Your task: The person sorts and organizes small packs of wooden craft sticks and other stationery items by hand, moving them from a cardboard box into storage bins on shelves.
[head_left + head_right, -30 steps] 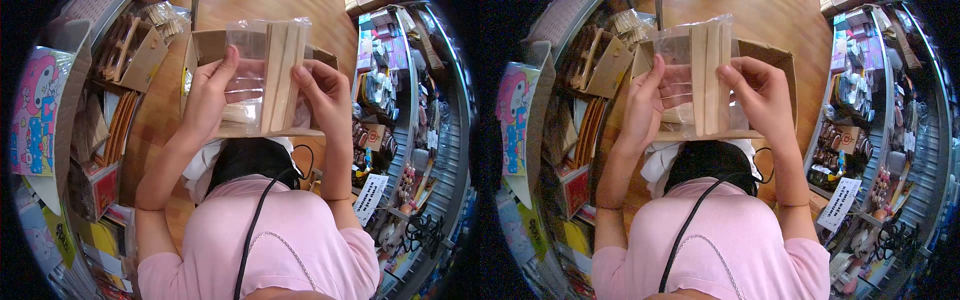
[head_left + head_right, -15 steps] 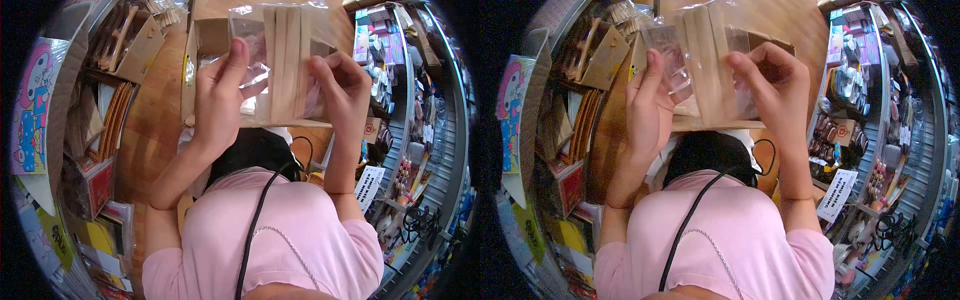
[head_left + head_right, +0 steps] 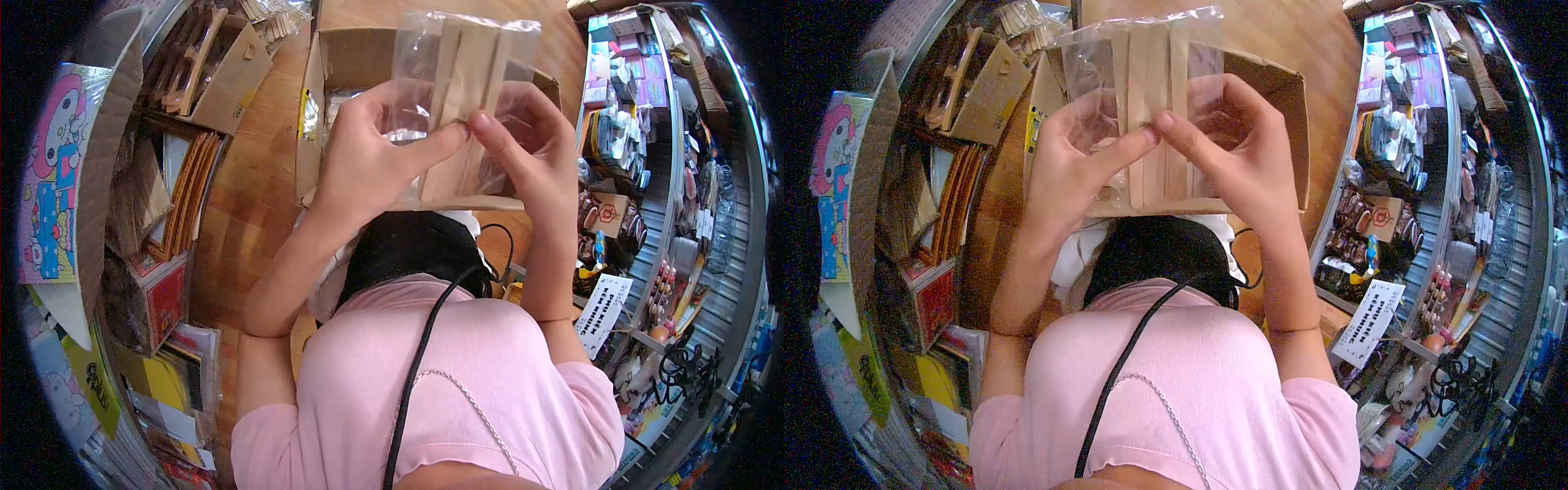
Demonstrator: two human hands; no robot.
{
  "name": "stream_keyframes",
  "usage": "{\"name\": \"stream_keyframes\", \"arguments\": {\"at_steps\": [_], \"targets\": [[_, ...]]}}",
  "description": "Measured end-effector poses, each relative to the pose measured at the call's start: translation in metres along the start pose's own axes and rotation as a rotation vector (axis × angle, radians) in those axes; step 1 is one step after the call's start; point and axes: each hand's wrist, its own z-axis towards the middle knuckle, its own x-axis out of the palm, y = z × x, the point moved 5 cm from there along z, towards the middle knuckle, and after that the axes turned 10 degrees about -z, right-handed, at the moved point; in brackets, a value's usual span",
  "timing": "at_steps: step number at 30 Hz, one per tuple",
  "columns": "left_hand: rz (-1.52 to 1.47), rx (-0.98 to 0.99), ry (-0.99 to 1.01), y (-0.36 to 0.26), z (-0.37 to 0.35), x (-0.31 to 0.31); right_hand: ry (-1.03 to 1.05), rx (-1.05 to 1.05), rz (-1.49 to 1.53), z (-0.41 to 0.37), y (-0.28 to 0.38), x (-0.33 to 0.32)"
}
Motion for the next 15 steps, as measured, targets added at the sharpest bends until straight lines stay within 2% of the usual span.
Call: {"name": "stream_keyframes", "arguments": {"at_steps": [7,10,13,15], "targets": [[0.088,-0.082,0.043,0.0,0.003,0.0,0.036,0.022,0.113,0.001,-0.006,0.005],[0.172,-0.052,0.057,-0.004,0.003,0.001,0.033,0.056,0.08,0.002,-0.011,0.001],[0.126,-0.036,0.078,0.0,0.005,-0.001,0.081,0.015,0.085,0.005,-0.012,0.002],[0.175,-0.024,0.064,0.002,0.006,-0.004,0.106,0.082,0.041,0.005,-0.016,0.004]]}}
